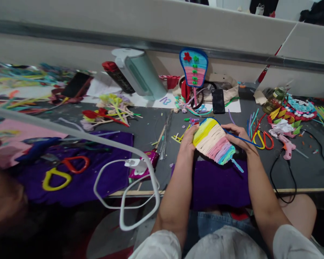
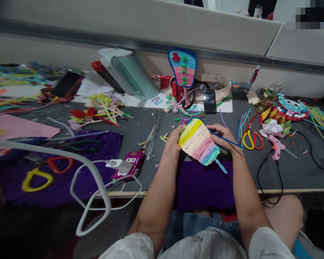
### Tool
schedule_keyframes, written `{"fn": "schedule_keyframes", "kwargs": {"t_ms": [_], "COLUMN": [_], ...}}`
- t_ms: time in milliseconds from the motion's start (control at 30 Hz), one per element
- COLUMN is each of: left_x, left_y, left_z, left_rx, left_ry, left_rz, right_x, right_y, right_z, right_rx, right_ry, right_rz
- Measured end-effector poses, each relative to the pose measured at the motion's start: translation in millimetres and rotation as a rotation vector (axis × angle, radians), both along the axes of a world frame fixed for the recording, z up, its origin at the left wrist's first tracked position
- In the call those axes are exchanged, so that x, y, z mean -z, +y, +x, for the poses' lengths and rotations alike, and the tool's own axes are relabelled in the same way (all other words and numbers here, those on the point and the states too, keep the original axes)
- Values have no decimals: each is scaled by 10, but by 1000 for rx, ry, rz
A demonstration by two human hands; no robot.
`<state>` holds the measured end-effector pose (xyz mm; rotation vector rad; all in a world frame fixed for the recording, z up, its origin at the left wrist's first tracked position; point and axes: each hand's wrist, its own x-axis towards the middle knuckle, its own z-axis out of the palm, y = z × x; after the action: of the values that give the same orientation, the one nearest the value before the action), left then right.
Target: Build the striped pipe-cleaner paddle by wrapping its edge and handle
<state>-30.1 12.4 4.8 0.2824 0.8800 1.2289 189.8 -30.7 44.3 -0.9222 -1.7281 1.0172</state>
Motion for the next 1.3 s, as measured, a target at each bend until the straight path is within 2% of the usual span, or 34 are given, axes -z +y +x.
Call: {"fn": "schedule_keyframes", "kwargs": {"t_ms": [67, 133, 367, 533, 633, 800, 1033, 1167, 1300], "left_x": [6, 8, -16, -71, -99, -150, -295, -346, -338], "left_y": [8, 10, -7, -42, -79, -143, -258, -304, -322], "left_z": [-21, -32, -30, 19, 53, 63, 42, 45, 65], "left_rx": [20, 28, 29, 72, 78, 49, 99, 148, 175], "left_ry": [17, 28, 84, 148, 187, 229, 234, 221, 226], "left_rz": [-14, -16, 26, 78, 117, 171, 249, 262, 283], "right_x": [-28, -46, -34, -21, -4, -8, -48, -46, -59], "right_y": [-12, -23, 6, 36, 47, 53, -7, -21, -27], "right_z": [47, 74, 86, 5, -23, 0, 54, 15, -105], "right_rx": [-97, -122, -64, 79, 104, 53, -46, 19, 166], "right_ry": [19, 51, 31, 122, 130, 135, 44, 44, 99], "right_rz": [-46, -89, -87, -58, -78, -127, -148, -134, -92]}}
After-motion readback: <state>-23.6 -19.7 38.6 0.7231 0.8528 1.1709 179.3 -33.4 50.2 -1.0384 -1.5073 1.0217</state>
